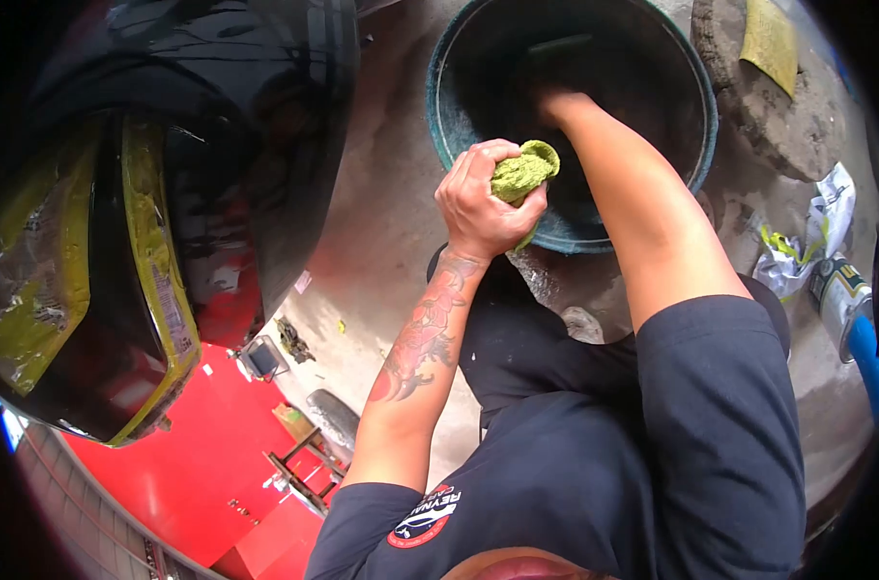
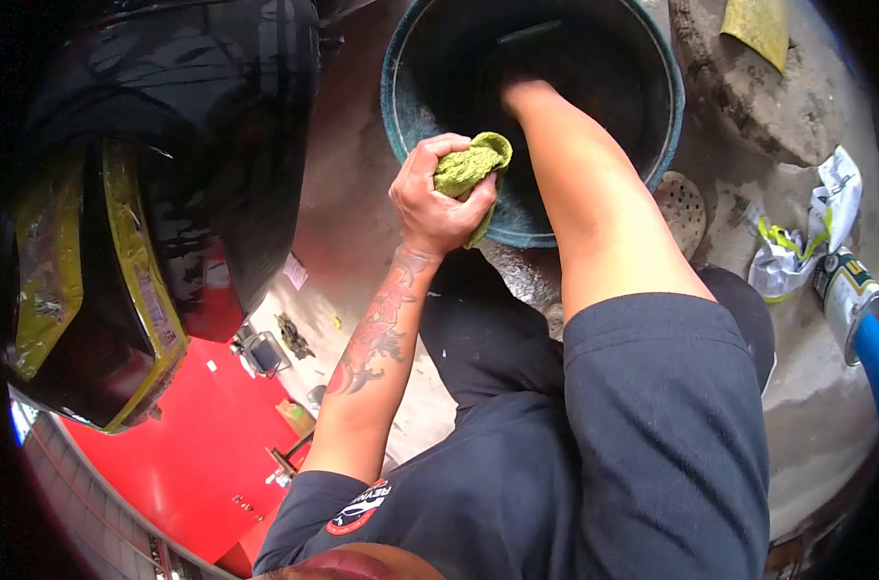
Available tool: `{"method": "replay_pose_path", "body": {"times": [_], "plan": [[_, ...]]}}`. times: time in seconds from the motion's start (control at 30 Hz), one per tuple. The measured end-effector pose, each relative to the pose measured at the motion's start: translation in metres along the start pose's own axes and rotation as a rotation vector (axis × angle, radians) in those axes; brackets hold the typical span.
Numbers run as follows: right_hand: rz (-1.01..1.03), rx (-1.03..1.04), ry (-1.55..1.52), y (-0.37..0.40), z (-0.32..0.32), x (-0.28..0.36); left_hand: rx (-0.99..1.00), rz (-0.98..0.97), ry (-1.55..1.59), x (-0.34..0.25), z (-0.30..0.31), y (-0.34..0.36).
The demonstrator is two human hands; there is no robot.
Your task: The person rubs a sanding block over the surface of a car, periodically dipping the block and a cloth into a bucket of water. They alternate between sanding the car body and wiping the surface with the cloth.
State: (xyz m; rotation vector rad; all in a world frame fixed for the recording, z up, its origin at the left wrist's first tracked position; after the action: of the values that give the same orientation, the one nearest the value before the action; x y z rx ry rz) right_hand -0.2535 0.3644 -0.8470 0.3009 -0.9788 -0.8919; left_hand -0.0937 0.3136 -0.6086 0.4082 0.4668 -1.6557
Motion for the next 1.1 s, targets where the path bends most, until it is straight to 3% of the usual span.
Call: {"method": "replay_pose_path", "body": {"times": [0.07,0.1,0.17,0.23,0.37,0.47,0.5,0.6,0.67,0.83,0.93,1.1], "plan": [[-0.097,-0.093,-0.208,-0.056,-0.044,-0.012,0.004,-0.003,0.004,0.001,-0.001,0.000],[-0.109,-0.102,-0.142,-0.008,-0.015,0.002,0.000,-0.014,-0.004,0.003,-0.002,-0.001],[-0.109,-0.036,-0.026,0.006,-0.002,0.006,0.009,0.007,0.001,0.001,-0.002,-0.001],[-0.085,0.103,0.072,-0.034,-0.002,-0.014,0.004,0.006,-0.009,0.002,-0.002,-0.001],[0.085,0.090,-0.092,-0.008,0.049,0.013,-0.005,-0.025,-0.029,0.003,-0.003,-0.001],[0.260,-0.051,-0.321,-0.065,0.024,-0.034,0.011,-0.002,-0.035,0.002,-0.002,-0.001],[0.072,-0.095,-0.412,-0.013,0.045,-0.001,0.009,-0.014,-0.048,0.004,-0.003,-0.001],[0.012,-0.214,-0.089,-0.064,0.003,-0.057,0.016,-0.003,-0.052,0.002,-0.001,-0.001],[-0.066,-0.324,-0.145,0.013,0.005,-0.032,0.028,0.011,-0.058,0.002,-0.001,0.000],[-0.353,-0.064,0.202,0.036,-0.007,-0.035,0.007,0.002,-0.028,0.002,0.001,-0.001],[-0.168,-0.100,-0.064,-0.039,-0.032,-0.056,0.014,0.000,-0.018,0.002,0.000,-0.001],[-0.008,-0.127,-0.305,0.034,0.052,0.023,0.013,-0.022,-0.008,0.003,0.001,0.000]]}}
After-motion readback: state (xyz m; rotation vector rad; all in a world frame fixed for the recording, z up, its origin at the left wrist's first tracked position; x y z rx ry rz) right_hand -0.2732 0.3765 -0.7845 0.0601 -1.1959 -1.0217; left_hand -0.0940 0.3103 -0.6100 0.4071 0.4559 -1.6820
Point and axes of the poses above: each hand's wrist, its own y-axis away from the middle knuckle, its own z-axis out of the back of the hand, x = y × z, the point moved 2 cm from there along -y, towards the middle knuckle, and after that the axes turned 12 degrees about x, right-handed, at the moved point
